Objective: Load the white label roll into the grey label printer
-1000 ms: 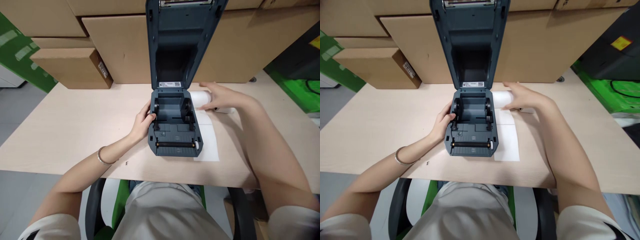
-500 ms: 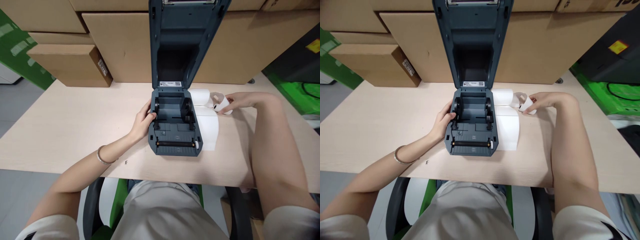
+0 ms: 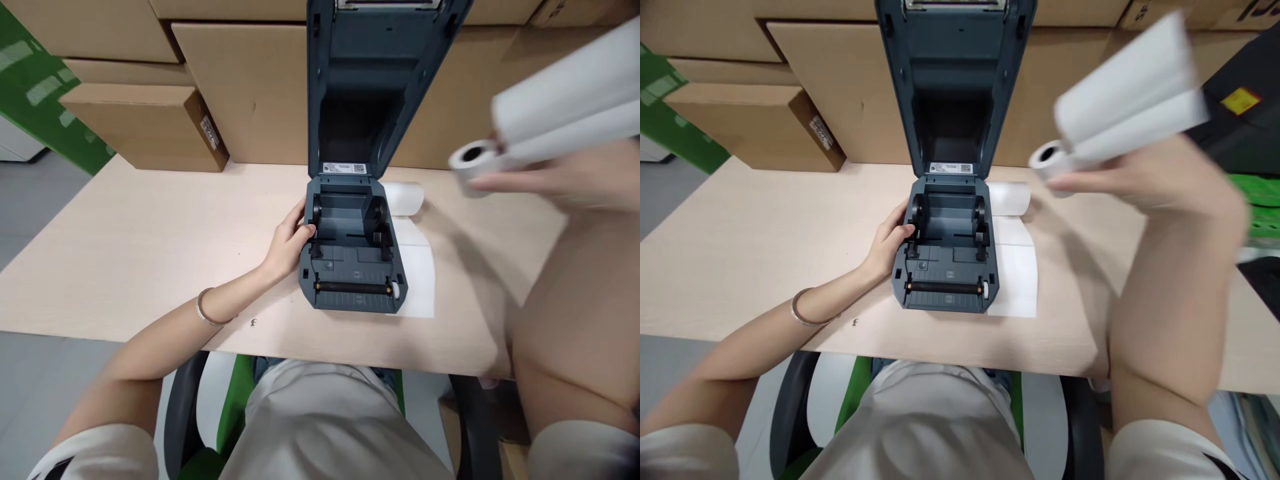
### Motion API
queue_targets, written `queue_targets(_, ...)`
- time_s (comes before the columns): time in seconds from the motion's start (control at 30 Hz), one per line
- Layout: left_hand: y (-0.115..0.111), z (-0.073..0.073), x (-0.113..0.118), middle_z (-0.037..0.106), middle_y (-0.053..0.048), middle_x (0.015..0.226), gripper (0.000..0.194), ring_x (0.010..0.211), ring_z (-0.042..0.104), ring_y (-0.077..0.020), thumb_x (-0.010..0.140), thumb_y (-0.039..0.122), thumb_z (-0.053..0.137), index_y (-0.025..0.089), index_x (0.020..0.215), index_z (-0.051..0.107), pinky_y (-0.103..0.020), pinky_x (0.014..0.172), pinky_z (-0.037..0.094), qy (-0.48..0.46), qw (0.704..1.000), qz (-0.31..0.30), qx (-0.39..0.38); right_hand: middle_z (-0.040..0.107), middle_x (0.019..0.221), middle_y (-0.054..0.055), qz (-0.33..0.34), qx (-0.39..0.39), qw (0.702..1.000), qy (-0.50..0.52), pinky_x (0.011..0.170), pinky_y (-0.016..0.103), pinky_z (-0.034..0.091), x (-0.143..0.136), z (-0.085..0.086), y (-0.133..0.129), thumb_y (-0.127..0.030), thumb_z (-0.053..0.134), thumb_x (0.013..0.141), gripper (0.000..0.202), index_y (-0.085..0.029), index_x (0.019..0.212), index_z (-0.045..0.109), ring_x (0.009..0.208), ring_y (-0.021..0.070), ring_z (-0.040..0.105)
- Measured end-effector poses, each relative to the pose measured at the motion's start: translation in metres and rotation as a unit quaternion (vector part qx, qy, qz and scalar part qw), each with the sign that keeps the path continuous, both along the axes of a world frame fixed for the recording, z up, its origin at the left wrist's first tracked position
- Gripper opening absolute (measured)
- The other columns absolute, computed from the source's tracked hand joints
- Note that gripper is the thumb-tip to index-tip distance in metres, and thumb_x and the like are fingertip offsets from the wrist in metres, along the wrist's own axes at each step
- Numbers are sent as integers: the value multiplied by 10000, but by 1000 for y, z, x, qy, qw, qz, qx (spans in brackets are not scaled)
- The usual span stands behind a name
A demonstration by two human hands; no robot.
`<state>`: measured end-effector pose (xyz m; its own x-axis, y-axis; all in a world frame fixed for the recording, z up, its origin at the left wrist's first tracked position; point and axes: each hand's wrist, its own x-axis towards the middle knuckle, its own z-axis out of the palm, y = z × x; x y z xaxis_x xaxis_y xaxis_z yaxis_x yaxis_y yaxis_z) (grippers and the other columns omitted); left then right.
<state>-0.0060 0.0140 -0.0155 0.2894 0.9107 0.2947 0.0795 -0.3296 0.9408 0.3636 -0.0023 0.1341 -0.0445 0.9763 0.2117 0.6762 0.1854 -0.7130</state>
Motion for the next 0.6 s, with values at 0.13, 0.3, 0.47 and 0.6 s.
queue_targets(0.13, 2, -2, 0, 610, -85, 1673, 668, 1559, 558, -356, 918, 357, 610, 218, 1571, 586, -498, 1307, 464, -3, 1000, -1, 1, 790, 1119, 76, 57, -8, 998, 0, 1059, 586, 560, -102, -31, 3, -416, 925, 666, 427, -250, 976, 683, 1099, 367, 733)
queue_targets(0.3, 1, 0, 2, 640, -70, 1645, 644, 1509, 608, -335, 913, 352, 605, 231, 1546, 616, -459, 1270, 499, -2, 1000, 0, -4, 769, 980, 48, 138, 2, 986, -95, 1054, 545, 506, -134, -67, 11, -385, 893, 675, 399, -262, 856, 559, 1089, 373, 701)
queue_targets(0.47, 2, -2, 1, 586, -98, 1694, 714, 1562, 553, -364, 902, 388, 617, 213, 1593, 566, -496, 1295, 474, -9, 1000, -8, -15, 773, 1059, 61, 224, -23, 973, -49, 937, 471, 571, -116, -57, 10, -506, 882, 716, 417, -250, 986, 693, 1068, 354, 717)
queue_targets(0.6, 3, -5, 0, 590, -99, 1689, 728, 1582, 530, -367, 898, 377, 623, 224, 1605, 544, -529, 1321, 437, -10, 1000, -9, -22, 838, 1087, 32, 342, -19, 939, -21, 1024, 453, 587, -110, -36, -3, -468, 864, 838, 260, -271, 1004, 831, 1130, 329, 754)
